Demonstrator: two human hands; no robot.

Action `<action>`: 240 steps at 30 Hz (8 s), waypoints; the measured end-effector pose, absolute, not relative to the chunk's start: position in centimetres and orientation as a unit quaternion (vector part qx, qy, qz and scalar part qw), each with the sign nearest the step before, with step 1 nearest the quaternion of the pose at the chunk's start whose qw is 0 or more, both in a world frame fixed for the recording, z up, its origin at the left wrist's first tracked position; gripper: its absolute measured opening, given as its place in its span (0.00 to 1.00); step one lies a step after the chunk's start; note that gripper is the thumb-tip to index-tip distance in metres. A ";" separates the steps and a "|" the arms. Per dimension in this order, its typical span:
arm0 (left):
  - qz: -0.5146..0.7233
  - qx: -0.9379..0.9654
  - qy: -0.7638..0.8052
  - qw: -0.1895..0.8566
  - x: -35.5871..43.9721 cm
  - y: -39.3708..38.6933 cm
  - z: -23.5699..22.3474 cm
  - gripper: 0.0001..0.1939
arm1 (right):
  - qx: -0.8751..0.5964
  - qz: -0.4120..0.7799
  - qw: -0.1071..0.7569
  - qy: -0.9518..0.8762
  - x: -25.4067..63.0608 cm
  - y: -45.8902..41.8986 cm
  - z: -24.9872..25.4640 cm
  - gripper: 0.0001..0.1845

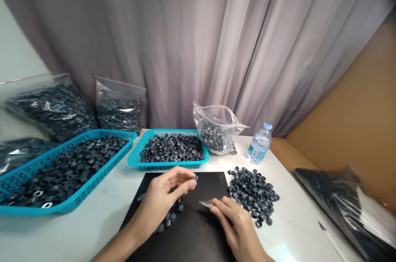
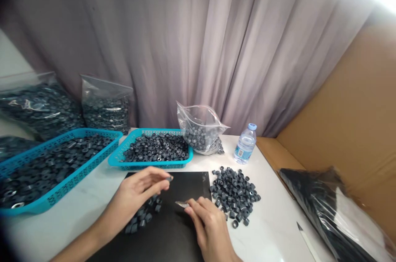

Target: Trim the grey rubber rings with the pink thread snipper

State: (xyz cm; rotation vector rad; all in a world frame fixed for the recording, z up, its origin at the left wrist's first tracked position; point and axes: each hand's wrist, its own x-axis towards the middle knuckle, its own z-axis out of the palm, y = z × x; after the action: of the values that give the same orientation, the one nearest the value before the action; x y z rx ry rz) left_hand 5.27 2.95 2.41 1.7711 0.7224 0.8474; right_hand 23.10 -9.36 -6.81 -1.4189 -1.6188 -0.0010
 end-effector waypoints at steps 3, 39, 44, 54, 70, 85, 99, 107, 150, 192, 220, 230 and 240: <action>0.419 0.814 0.227 0.333 8.0 5.2 6.8 0.09 | -0.576 -0.020 0.474 -0.666 22.9 -9.2 -7.5 0.17; 0.227 0.922 0.278 0.148 3.0 4.5 -0.8 0.14 | -0.635 0.083 0.354 -0.681 23.0 -10.5 -6.0 0.16; 0.218 0.910 0.290 0.201 2.7 4.0 -0.5 0.10 | -0.633 0.087 0.350 -0.685 23.0 -10.6 -5.9 0.14; 0.278 0.847 0.333 0.308 3.0 1.3 -0.8 0.10 | -0.636 0.057 0.358 -0.682 23.3 -10.7 -6.4 0.13; 0.240 0.625 0.329 0.666 4.6 -1.0 0.6 0.15 | -0.628 -0.156 0.238 -0.724 23.7 -11.1 -6.1 0.15; 0.209 0.512 0.305 0.775 4.2 -1.4 1.2 0.15 | -0.651 -0.004 0.325 -0.686 24.1 -11.2 -6.6 0.15; 0.223 0.465 0.304 0.801 4.2 -1.5 1.1 0.13 | -0.641 -0.032 0.291 -0.709 24.3 -11.1 -6.6 0.17; 0.250 0.495 0.308 0.773 3.8 0.0 0.5 0.14 | -0.637 -0.128 0.247 -0.719 24.0 -10.8 -7.0 0.21; 0.314 0.901 0.267 0.135 2.6 0.5 -0.8 0.11 | -0.634 -0.059 0.262 -0.725 23.9 -10.5 -6.4 0.13; 0.339 0.557 0.347 0.674 4.2 -0.8 0.9 0.13 | -0.634 -0.028 0.256 -0.729 24.4 -10.1 -6.1 0.11; 0.312 0.762 0.359 0.438 3.8 -0.9 -1.2 0.15 | -0.656 -0.017 0.319 -0.683 24.1 -10.5 -6.5 0.14; 0.242 0.887 0.282 0.274 4.2 -2.2 -1.8 0.09 | -0.565 0.325 0.510 -0.561 21.0 -10.4 -5.2 0.17; 0.231 0.895 0.327 0.198 2.4 0.8 -0.5 0.08 | -0.611 0.233 0.528 -0.542 22.7 -9.2 -5.3 0.16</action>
State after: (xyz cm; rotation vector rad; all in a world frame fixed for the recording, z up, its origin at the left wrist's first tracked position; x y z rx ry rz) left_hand 2.43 0.77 -0.54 2.5042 0.9148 0.6460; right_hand 22.74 -9.17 -5.25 -1.4597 -1.2963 0.5575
